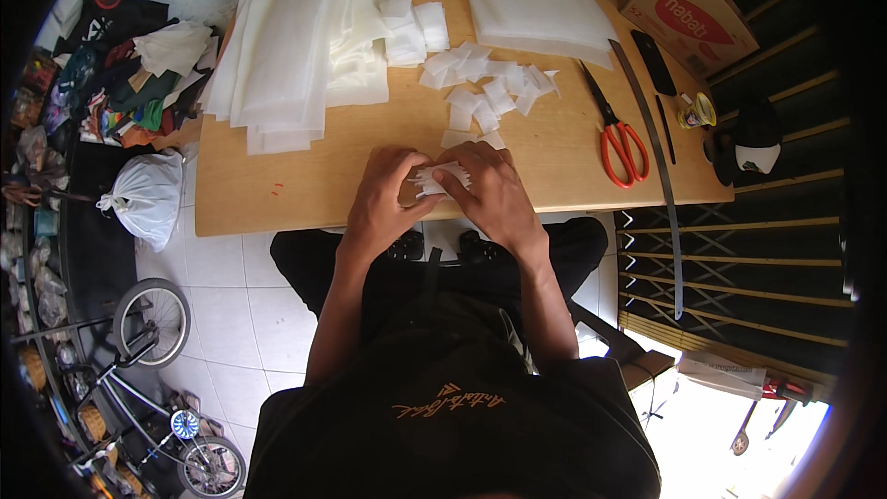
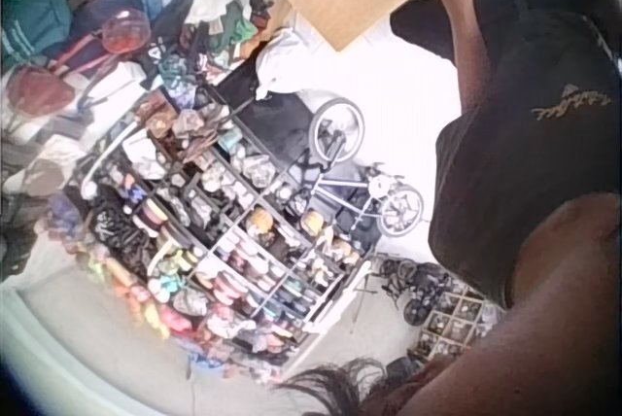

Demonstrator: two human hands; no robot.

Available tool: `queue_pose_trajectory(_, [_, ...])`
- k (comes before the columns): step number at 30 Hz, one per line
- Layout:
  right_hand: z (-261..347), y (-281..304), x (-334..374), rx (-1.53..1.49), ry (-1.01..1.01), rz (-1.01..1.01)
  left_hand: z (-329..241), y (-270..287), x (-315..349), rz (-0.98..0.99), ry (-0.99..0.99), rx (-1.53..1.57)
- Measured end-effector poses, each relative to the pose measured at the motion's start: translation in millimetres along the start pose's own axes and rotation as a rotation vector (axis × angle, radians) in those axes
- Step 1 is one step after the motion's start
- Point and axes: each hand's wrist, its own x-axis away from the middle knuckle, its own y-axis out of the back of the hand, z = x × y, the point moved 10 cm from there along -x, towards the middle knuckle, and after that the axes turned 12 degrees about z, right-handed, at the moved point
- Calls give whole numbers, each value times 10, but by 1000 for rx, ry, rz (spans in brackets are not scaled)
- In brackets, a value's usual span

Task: The person folds small white foam strips and gathers them into a stack on a table.

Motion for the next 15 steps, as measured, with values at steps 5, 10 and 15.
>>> queue_pose_trajectory(5, [-79, 61, 59, 24, -31, -100, 103, -70, 29, 41, 39, 53])
queue_pose_trajectory(10, [-311, 269, 1, 208, -219, -341, 149, -75, 16, 81, 77, 97])
queue_pose_trajectory(15, [-361, 180, -99, 268, -201, -272, 62, -28, 48, 57, -3, 66])
